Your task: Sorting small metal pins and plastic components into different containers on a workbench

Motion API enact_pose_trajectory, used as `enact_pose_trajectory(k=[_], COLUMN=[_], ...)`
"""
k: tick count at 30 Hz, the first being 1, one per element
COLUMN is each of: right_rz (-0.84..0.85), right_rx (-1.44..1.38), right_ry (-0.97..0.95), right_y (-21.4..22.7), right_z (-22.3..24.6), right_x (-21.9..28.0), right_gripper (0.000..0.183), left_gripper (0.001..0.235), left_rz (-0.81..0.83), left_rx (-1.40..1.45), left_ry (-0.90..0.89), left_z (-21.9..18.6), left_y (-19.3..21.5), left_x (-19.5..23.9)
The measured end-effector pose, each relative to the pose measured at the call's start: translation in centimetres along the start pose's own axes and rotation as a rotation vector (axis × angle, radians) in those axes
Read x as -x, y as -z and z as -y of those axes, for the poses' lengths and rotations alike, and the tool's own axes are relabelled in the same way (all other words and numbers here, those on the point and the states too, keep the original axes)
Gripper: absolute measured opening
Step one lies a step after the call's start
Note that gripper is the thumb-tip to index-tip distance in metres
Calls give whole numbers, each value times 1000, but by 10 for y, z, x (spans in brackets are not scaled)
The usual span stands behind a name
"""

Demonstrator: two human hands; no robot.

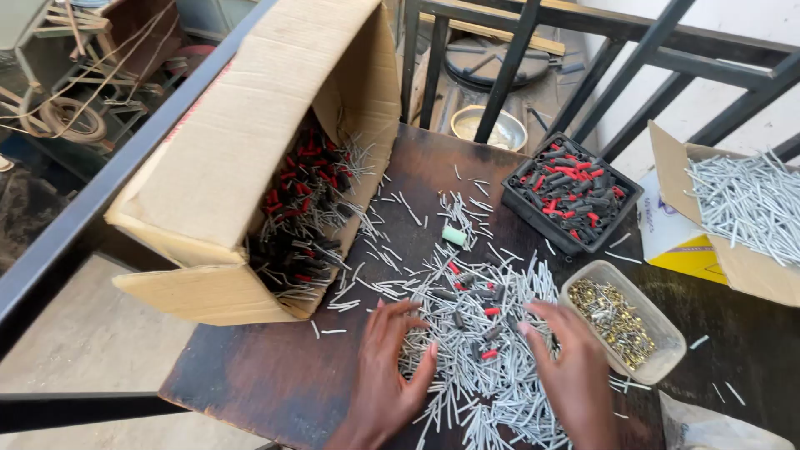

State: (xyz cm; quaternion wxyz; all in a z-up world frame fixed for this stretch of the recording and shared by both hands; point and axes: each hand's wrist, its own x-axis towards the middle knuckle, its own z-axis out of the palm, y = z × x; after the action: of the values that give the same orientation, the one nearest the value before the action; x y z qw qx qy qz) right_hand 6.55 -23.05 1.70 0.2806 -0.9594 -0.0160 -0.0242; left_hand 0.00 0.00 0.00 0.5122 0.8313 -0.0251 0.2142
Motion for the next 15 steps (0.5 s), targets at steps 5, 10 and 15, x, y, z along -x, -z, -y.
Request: enact_pose_trajectory(k=[5, 10, 15], right_rz=[95, 77, -124], right_rx=[170, 136, 227], right_ry=[113, 312, 403], right_y=[-55, -51, -55], right_z=[-29, -38, -59], right_x=[29, 44, 59], right_gripper=[78, 60, 56], left_gripper=[27, 20, 19], left_rz=[116, 80, 269], left_rx=[-80, -156, -291], left_ry=[-46, -91, 60], left_z=[18, 49, 52], left_y=[-36, -84, -104], left_x=[-42, -100, -157])
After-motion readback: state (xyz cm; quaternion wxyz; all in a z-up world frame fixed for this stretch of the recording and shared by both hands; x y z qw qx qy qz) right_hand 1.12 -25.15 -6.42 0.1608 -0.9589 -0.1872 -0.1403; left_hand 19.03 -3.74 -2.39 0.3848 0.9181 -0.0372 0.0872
